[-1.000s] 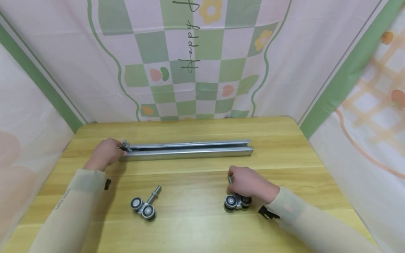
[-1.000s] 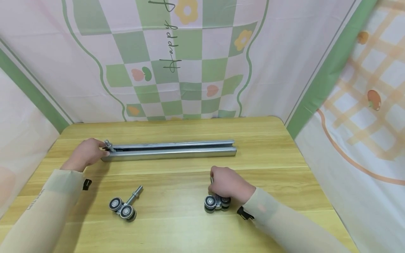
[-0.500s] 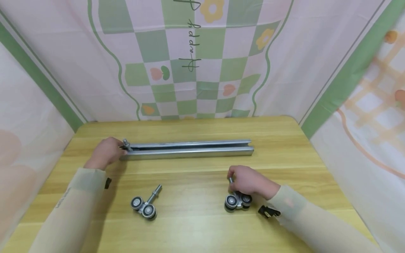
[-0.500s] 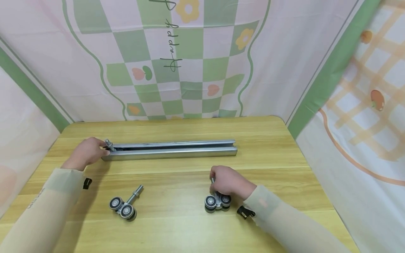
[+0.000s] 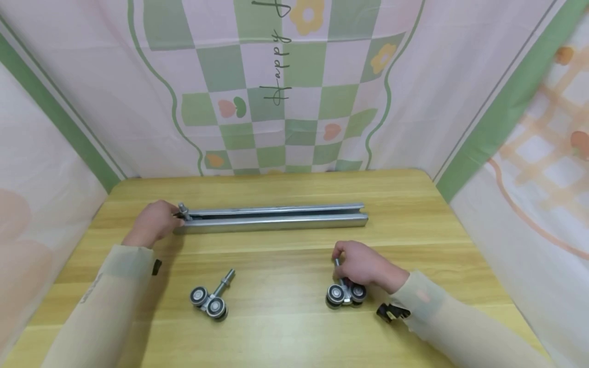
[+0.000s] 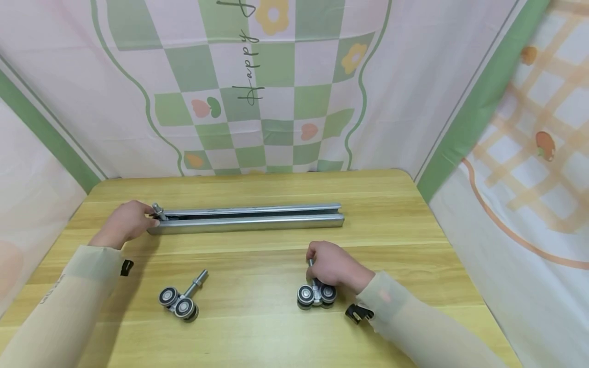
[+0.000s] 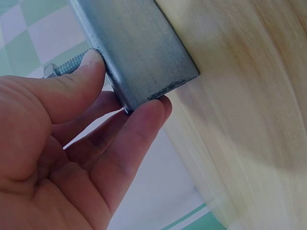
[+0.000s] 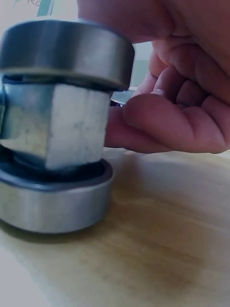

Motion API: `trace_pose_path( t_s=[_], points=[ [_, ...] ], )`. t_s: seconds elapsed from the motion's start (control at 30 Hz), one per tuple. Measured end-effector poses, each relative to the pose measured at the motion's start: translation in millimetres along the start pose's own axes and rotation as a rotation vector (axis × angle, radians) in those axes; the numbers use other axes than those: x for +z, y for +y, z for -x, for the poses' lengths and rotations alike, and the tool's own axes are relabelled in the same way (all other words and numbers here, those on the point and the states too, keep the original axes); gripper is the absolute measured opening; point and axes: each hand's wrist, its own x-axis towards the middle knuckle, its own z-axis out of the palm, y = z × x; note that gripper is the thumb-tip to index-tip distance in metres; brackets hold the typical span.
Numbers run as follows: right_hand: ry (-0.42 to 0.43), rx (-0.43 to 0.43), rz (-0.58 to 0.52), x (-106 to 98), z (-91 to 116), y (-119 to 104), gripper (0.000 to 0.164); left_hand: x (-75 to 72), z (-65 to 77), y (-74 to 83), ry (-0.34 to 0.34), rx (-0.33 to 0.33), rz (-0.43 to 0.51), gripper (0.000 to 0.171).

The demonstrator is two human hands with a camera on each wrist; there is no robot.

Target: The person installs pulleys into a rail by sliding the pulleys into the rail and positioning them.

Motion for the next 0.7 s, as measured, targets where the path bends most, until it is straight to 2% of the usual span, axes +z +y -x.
trace_pose_path(
  t_s=[0.7],
  points=[
    [0.113,-0.078,-0.040,-6.9,10.0,1.8,0.029,0.2,2.0,1.1,-0.011,-0.024,0.029,0.042]
  ],
)
